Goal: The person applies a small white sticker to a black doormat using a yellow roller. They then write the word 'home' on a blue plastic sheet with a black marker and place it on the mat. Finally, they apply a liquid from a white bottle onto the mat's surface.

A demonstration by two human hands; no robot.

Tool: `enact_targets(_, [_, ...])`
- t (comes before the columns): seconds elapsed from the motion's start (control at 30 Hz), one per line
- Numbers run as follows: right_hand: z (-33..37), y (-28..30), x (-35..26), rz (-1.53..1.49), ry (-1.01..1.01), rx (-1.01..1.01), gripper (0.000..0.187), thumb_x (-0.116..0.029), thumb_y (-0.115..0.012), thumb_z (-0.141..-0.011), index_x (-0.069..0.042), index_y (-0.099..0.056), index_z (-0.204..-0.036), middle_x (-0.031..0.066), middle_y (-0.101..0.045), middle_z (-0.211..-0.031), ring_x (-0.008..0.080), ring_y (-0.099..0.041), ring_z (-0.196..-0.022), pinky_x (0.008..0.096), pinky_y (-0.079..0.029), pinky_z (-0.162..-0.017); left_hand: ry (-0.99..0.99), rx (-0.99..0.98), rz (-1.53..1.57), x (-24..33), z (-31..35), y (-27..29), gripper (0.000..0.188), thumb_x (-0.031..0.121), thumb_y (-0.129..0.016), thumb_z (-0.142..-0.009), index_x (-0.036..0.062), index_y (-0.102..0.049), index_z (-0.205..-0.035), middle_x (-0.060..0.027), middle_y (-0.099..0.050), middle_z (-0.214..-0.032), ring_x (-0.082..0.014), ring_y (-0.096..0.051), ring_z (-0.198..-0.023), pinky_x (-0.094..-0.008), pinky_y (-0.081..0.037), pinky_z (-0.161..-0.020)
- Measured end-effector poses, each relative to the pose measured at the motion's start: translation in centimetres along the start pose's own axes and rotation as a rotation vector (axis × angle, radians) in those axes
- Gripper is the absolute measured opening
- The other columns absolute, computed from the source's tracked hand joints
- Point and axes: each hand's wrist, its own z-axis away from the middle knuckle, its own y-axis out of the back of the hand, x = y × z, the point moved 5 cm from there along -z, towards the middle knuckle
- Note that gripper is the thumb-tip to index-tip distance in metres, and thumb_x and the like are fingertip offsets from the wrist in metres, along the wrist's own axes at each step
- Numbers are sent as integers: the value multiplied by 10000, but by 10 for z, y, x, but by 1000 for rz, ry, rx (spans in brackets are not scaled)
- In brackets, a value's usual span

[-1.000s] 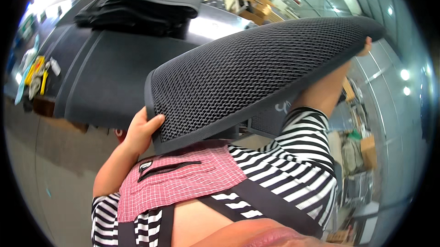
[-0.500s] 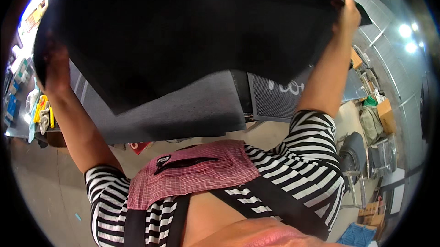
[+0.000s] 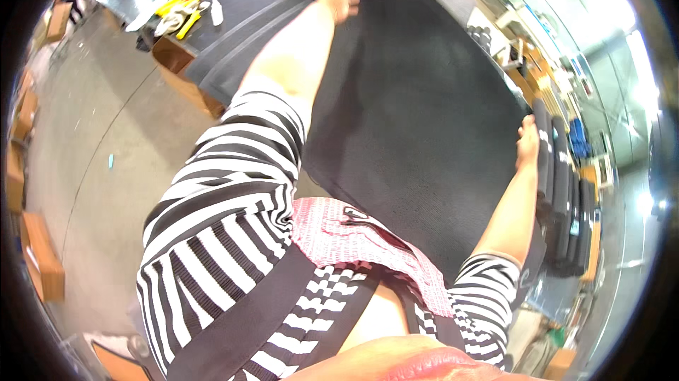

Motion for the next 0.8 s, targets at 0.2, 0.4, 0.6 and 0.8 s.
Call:
enact_targets(0.2, [218,-83,76,143,-24,-173,382,-118,-573,-982,37,-565,-1331,165,-581,-1348,259,-570,-1227,349,-445,-1047,-527,291,-1415,-80,139,210,340,269,-668,-883,84,-692,-1167,-205,-601,-1322,-351,-546,-1258,-431,-419,-1067])
enact_targets(0.4, [422,20,259,81,-639,327,396,-189,-654,-951,113,-580,-1197,171,-643,-1137,253,-627,-982,365,-508,-886,-172,713,-1024,-113,242,354,591,281,-750,-853,-14,-541,-1321,-200,-563,-1308,-323,-581,-1146,-395,-490,-965])
enact_targets(0.6, [429,-18,291,-495,-1068,341,371,-218,-657,-955,92,-593,-1150,155,-642,-1067,240,-607,-889,353,-498,-795,129,699,-258,-98,227,308,506,318,-715,-908,-42,-592,-1241,-108,-658,-978,-144,-612,-811,-272,-512,-684])
enact_targets(0.8, [421,-33,292,-520,-1067,379,352,-246,-659,-959,70,-606,-1102,140,-642,-997,227,-587,-797,341,-489,-703,-402,475,-804,3,216,204,429,288,-682,-909,-102,-651,-1086,-157,-707,-1001,-269,-665,-901,-363,-507,-821])
